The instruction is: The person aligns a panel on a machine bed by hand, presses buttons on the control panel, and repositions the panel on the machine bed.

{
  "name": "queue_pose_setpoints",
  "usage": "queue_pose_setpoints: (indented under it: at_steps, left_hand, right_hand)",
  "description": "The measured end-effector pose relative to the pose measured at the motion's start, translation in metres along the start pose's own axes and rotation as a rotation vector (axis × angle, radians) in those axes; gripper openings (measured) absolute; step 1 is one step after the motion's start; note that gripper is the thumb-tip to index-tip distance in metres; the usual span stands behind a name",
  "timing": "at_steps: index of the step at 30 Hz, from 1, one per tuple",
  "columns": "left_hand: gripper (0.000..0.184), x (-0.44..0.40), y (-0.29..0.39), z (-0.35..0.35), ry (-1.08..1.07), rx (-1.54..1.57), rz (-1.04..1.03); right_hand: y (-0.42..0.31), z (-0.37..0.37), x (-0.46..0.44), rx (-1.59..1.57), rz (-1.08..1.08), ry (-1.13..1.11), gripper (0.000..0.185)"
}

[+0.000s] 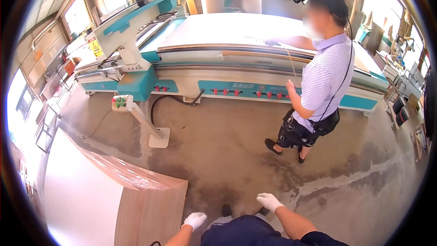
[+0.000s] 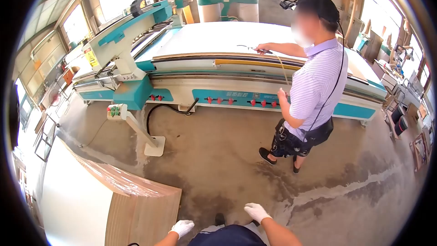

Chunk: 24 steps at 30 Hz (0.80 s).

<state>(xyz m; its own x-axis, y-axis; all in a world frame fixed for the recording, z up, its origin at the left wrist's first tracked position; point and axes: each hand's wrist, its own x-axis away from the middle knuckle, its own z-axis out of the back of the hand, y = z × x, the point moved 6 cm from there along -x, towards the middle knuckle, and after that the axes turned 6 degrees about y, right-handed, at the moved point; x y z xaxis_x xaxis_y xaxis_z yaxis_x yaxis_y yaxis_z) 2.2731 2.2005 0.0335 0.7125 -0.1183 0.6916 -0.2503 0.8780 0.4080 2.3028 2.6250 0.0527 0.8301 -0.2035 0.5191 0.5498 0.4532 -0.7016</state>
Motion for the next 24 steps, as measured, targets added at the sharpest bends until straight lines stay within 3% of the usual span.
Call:
queue_pose_setpoints:
  at_steps: [2, 3, 5, 9, 10, 13, 14, 18, 21, 24]
  left_hand:
    - [0.053, -0.017, -0.009, 0.003, 0.053, 0.113, -0.011]
    - [0.053, -0.027, -0.017, -0.003, 0.056, 0.183, -0.013]
    - [0.052, -0.040, -0.033, -0.013, 0.067, 0.320, -0.023]
    - [0.051, -0.019, -0.042, -0.002, 0.072, 0.146, -0.060]
    - [0.053, -0.015, -0.049, -0.002, 0.061, 0.111, -0.071]
    - [0.050, 0.005, -0.064, 0.010, -0.115, -0.013, 0.061]
    - [0.050, 0.001, -0.076, 0.013, -0.093, -0.026, 0.095]
    - [0.050, -0.018, -0.118, 0.015, -0.030, 0.017, 0.221]
    - [0.050, -0.037, -0.093, 0.043, 0.015, 0.022, 0.207]
    - [0.049, -0.059, -0.044, 0.071, 0.048, 0.032, 0.113]
  right_hand:
    - [-0.009, -0.037, -0.007, 0.112, 0.112, -0.096, 0.049]
    - [-0.004, -0.057, -0.012, 0.201, 0.179, -0.136, 0.040]
    - [0.058, -0.105, -0.044, 0.310, 0.307, -0.292, 0.056]
    - [0.042, -0.097, -0.027, 0.689, 0.787, -0.309, 0.035]
    - [0.038, -0.089, -0.023, 0.743, 0.801, -0.280, 0.030]
    - [0.048, -0.060, -0.027, 0.700, 0.619, -0.246, 0.031]
    - [0.062, -0.057, -0.038, 0.584, 0.408, -0.190, 0.031]
    - [0.067, -0.045, -0.052, 0.897, 0.505, -0.290, 0.038]
    - [0.079, -0.047, -0.067, 0.679, 0.272, -0.237, 0.038]
    - [0.071, -0.054, -0.081, 0.612, 0.279, -0.250, 0.035]
